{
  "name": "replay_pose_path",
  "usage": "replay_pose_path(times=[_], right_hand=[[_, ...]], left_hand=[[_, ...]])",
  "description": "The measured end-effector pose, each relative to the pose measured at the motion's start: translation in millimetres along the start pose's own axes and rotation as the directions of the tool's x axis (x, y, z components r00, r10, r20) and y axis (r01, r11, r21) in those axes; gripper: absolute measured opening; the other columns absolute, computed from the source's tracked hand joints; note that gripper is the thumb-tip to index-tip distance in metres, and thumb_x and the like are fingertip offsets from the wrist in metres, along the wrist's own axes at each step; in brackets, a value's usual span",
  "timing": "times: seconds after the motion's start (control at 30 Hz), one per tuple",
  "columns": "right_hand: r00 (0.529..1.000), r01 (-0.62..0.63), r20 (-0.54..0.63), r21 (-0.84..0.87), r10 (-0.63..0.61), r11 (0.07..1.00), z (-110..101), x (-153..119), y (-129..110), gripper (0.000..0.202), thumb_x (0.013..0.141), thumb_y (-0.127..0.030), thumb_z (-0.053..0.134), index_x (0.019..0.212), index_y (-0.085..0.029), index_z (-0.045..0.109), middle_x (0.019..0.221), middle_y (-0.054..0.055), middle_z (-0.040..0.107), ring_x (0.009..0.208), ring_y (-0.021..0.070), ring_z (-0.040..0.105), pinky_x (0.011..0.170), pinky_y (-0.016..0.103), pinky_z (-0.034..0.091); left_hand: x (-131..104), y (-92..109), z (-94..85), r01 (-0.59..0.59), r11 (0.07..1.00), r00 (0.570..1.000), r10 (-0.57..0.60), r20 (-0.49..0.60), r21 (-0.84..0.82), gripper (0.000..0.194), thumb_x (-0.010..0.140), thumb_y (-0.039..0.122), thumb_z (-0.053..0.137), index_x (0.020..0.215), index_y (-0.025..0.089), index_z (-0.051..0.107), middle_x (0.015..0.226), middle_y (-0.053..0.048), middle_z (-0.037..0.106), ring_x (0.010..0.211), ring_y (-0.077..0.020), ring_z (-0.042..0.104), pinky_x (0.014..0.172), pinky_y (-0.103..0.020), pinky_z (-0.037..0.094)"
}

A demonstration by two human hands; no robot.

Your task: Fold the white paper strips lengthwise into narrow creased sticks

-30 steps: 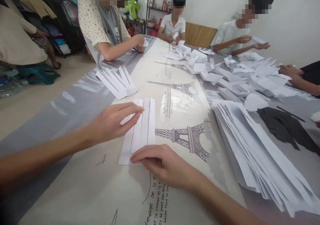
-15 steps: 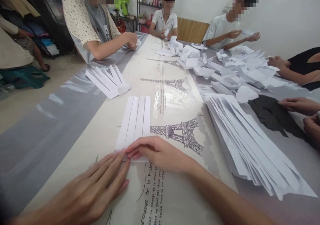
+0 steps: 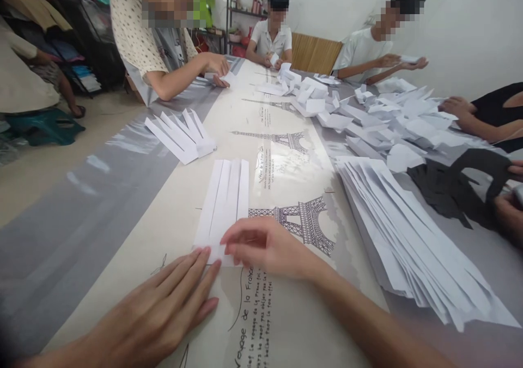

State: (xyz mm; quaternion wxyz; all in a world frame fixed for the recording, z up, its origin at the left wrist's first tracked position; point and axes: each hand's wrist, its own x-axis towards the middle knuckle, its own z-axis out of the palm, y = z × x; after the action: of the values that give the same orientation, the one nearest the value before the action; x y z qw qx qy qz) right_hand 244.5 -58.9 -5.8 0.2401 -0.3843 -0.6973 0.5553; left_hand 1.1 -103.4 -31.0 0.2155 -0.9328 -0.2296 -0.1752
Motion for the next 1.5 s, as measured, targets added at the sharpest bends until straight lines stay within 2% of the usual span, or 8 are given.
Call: replay_pose_path(times=[0.1, 0.23, 0.77, 1.0, 1.13, 1.23, 1.33, 1.5], right_hand=[[0.979, 0.203, 0.092, -0.421, -0.181, 0.884, -1.8, -9.8, -1.4, 0.021, 0.102, -0.023, 0.055, 0.11, -0.025, 0.075, 0.106, 0.006, 0.07, 0.091, 0.017, 0.066, 0.077, 0.034, 0.055], [0.969, 0.245, 0.136, -0.653, -0.207, 0.717, -1.1, -18.9, -3.1, 0.028, 0.105, -0.023, 0.048, 0.108, -0.025, 0.076, 0.107, 0.008, 0.067, 0.088, 0.0174, 0.065, 0.074, 0.033, 0.054], [0.965, 0.26, 0.125, -0.523, -0.229, 0.812, -8.8, -8.5, 1.6, 0.029, 0.101, -0.011, 0.051, 0.108, -0.024, 0.076, 0.107, 0.006, 0.065, 0.092, 0.0149, 0.064, 0.079, 0.031, 0.054], [0.948, 0.304, 0.092, -0.537, -0.303, 0.787, -5.8, -6.6, 11.6, 0.022, 0.103, -0.024, 0.057, 0.118, -0.022, 0.072, 0.104, 0.007, 0.066, 0.092, 0.0167, 0.064, 0.08, 0.032, 0.057], [0.932, 0.235, -0.026, -0.714, -0.361, 0.66, -3.0, 2.4, 20.3, 0.037, 0.103, -0.032, 0.055, 0.138, -0.02, 0.059, 0.13, 0.013, 0.063, 0.118, 0.0249, 0.06, 0.098, 0.044, 0.055], [0.951, 0.128, -0.063, -0.811, -0.302, 0.571, -4.4, 11.0, 23.2, 0.048, 0.105, -0.04, 0.05, 0.151, -0.025, 0.045, 0.158, 0.01, 0.044, 0.147, 0.0278, 0.038, 0.12, 0.053, 0.037], [0.973, 0.079, -0.055, -0.834, -0.224, 0.546, -7.1, 15.6, 24.8, 0.052, 0.107, -0.044, 0.045, 0.155, -0.025, 0.04, 0.166, 0.006, 0.032, 0.154, 0.0249, 0.027, 0.127, 0.05, 0.025], [0.974, 0.077, -0.055, -0.83, -0.219, 0.552, -9.0, 15.7, 26.7, 0.057, 0.107, -0.047, 0.044, 0.159, -0.029, 0.031, 0.166, 0.001, 0.029, 0.154, 0.0234, 0.025, 0.128, 0.049, 0.024]], left_hand=[[-0.3, -0.1, 3.0, 0.009, 1.0, 1.0, -0.009, -0.011, -0.022, 0.037, 0.1, 0.026, 0.053, 0.123, 0.0, 0.066, 0.117, -0.023, 0.073, 0.106, -0.0336, 0.072, 0.091, -0.045, 0.056], [-1.7, -4.1, 5.0, 0.001, 0.999, 1.0, -0.002, -0.014, -0.05, 0.038, 0.1, 0.026, 0.054, 0.125, 0.001, 0.066, 0.12, -0.022, 0.072, 0.107, -0.0323, 0.071, 0.092, -0.044, 0.055], [-2.8, -16.3, 3.1, 0.021, 0.978, 1.0, -0.02, 0.007, -0.208, 0.035, 0.099, 0.02, 0.049, 0.127, 0.006, 0.066, 0.137, -0.014, 0.065, 0.11, -0.0269, 0.067, 0.085, -0.038, 0.055], [-1.9, -17.6, 0.3, -0.042, 0.983, 0.995, 0.057, 0.086, -0.176, 0.037, 0.1, 0.021, 0.048, 0.129, 0.004, 0.063, 0.138, -0.016, 0.063, 0.113, -0.0298, 0.063, 0.086, -0.039, 0.051], [1.4, -15.3, 0.5, -0.038, 0.985, 0.999, 0.044, 0.031, -0.167, 0.031, 0.099, 0.017, 0.047, 0.119, 0.006, 0.068, 0.131, -0.015, 0.067, 0.108, -0.0293, 0.062, 0.083, -0.039, 0.048], [1.3, -14.1, 2.2, -0.042, 0.988, 0.998, 0.048, 0.039, -0.149, 0.032, 0.099, 0.018, 0.048, 0.121, 0.005, 0.067, 0.13, -0.015, 0.066, 0.107, -0.0295, 0.062, 0.083, -0.039, 0.047], [-0.6, -15.0, 3.4, -0.064, 0.99, 0.995, 0.073, 0.07, -0.123, 0.038, 0.098, 0.02, 0.05, 0.131, 0.005, 0.062, 0.132, -0.016, 0.065, 0.11, -0.0305, 0.06, 0.085, -0.04, 0.047], [1.7, -17.1, 0.8, -0.087, 0.989, 0.977, 0.108, 0.182, -0.121, 0.049, 0.096, 0.02, 0.049, 0.143, 0.007, 0.053, 0.13, -0.015, 0.065, 0.106, -0.0293, 0.061, 0.082, -0.039, 0.048]])
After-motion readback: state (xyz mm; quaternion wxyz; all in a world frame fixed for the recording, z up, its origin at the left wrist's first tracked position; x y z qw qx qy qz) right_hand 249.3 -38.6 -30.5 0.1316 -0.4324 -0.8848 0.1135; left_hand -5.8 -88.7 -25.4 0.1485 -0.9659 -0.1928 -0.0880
